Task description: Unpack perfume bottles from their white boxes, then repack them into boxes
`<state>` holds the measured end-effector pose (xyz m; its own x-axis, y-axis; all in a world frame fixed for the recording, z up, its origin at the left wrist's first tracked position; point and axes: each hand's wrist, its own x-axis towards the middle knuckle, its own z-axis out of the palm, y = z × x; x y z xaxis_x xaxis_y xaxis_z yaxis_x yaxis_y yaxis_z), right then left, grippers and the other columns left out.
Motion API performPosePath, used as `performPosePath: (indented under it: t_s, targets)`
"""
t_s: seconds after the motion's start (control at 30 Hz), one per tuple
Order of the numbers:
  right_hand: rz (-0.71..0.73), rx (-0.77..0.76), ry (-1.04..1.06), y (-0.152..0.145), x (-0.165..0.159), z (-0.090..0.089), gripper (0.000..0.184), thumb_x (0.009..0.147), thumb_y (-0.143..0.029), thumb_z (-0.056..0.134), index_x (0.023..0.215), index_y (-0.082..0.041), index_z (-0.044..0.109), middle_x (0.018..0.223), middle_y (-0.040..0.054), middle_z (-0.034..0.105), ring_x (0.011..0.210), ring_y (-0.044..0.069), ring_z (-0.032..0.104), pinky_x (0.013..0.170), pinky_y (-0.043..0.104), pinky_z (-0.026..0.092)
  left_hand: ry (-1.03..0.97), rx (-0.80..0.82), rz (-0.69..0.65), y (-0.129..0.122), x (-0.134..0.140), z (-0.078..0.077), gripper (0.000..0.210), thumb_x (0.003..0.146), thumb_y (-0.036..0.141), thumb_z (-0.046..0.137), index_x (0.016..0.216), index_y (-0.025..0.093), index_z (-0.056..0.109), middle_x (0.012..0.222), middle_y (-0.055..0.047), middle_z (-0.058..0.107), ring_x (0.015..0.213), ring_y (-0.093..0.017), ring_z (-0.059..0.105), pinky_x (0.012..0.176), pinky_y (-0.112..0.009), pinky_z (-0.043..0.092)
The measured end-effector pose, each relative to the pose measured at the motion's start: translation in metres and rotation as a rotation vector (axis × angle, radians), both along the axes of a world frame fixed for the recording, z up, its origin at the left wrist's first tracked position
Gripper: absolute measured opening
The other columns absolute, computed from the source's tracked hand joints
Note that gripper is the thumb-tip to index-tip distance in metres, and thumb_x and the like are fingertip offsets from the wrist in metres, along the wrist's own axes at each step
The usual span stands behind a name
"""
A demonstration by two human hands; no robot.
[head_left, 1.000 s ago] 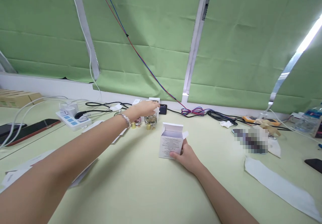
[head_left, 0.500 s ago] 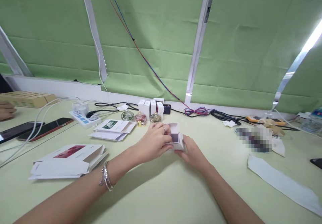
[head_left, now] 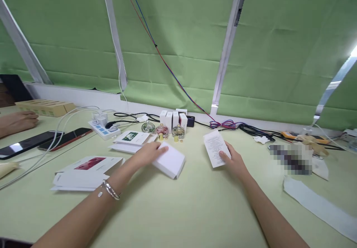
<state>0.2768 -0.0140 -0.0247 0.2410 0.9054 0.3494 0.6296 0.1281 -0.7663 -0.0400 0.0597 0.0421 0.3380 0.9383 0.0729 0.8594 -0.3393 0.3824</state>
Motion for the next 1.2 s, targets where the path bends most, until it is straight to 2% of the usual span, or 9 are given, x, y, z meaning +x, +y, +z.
performPosePath:
  t_s: [0.07,0.13,0.27,0.37,0.63,0.83,0.97,1.07,1.2]
  targets:
    - [-0.014,-0.015,0.011,0.0,-0.003,-0.001,0.06,0.08,-0.05,0.043,0.129,-0.015,0.04,0.114,0.0114,0.061,0.098,0.026,0.06,0.083,0.039,0.047,0.09,0.062,0.075,-0.003,0.003,-0.014,0.043,0.081,0.044,0.043,0.097,0.008,0.06,0.1,-0.019,0.063,0.092,-0.035,0.058,0.076,-0.042,0.045]
    - [-0.021,-0.026,0.022,-0.001,-0.005,0.0,0.061,0.079,-0.051,0.044,0.128,-0.015,0.04,0.113,0.0113,0.061,0.097,0.026,0.06,0.082,0.038,0.047,0.092,0.19,0.035,-0.008,0.009,-0.025,0.049,0.084,0.037,0.039,0.12,0.005,0.047,0.123,-0.022,0.051,0.116,-0.035,0.045,0.093,-0.046,0.035]
    - [-0.031,-0.038,0.057,-0.003,-0.007,0.0,0.06,0.079,-0.051,0.045,0.128,-0.017,0.041,0.112,0.0099,0.062,0.098,0.026,0.059,0.081,0.037,0.047,0.158,0.199,-0.469,-0.008,0.024,-0.042,0.059,0.09,0.046,0.027,0.139,0.013,0.023,0.146,-0.01,0.023,0.136,-0.024,0.014,0.109,-0.039,0.013]
    - [-0.031,-0.045,0.092,-0.004,-0.009,0.0,0.06,0.078,-0.051,0.047,0.127,-0.018,0.042,0.11,0.0096,0.063,0.097,0.026,0.059,0.081,0.037,0.047,0.231,0.035,-0.552,0.003,0.036,-0.055,0.067,0.089,0.054,0.019,0.142,0.014,0.012,0.149,-0.01,0.01,0.137,-0.023,0.005,0.109,-0.044,0.005]
    - [0.022,-0.037,0.227,-0.005,-0.013,0.0,0.058,0.073,-0.053,0.054,0.121,-0.02,0.049,0.116,0.0091,0.06,0.105,0.03,0.054,0.093,0.044,0.037,0.236,0.039,-0.4,0.008,0.057,-0.069,0.063,0.09,0.05,0.019,0.141,0.013,0.017,0.148,-0.014,0.015,0.136,-0.028,0.011,0.106,-0.053,0.008]
    - [0.214,-0.057,0.468,-0.006,-0.025,-0.003,0.052,0.071,-0.051,0.062,0.112,-0.02,0.053,0.111,0.0088,0.063,0.098,0.028,0.058,0.084,0.04,0.045,0.18,0.183,-0.184,0.01,0.049,-0.071,0.045,0.09,0.031,0.03,0.13,0.011,0.041,0.126,-0.021,0.043,0.118,-0.034,0.039,0.095,-0.05,0.03]
    - [0.339,-0.049,0.635,-0.009,-0.042,0.001,0.05,0.072,-0.052,0.06,0.11,-0.02,0.053,0.109,0.008,0.064,0.096,0.025,0.061,0.082,0.038,0.047,0.103,0.258,-0.122,0.012,0.044,-0.063,0.038,0.088,0.018,0.033,0.119,0.006,0.05,0.115,-0.024,0.048,0.114,-0.036,0.04,0.093,-0.055,0.03]
    - [0.412,-0.011,0.888,-0.014,-0.058,0.008,0.047,0.068,-0.045,0.067,0.108,-0.023,0.054,0.11,0.0048,0.064,0.098,0.023,0.06,0.086,0.038,0.046,0.022,0.29,-0.236,-0.001,0.044,-0.05,0.039,0.091,0.025,0.03,0.124,0.012,0.047,0.12,-0.017,0.048,0.118,-0.028,0.038,0.1,-0.045,0.029]
    - [0.465,0.062,1.273,-0.018,-0.077,0.012,0.048,0.065,-0.031,0.074,0.109,-0.029,0.055,0.112,-0.0003,0.063,0.104,0.02,0.057,0.091,0.036,0.045,-0.476,0.024,-0.675,-0.024,0.054,-0.041,0.042,0.093,0.04,0.026,0.129,0.022,0.039,0.121,-0.009,0.051,0.11,-0.02,0.048,0.094,-0.033,0.04]
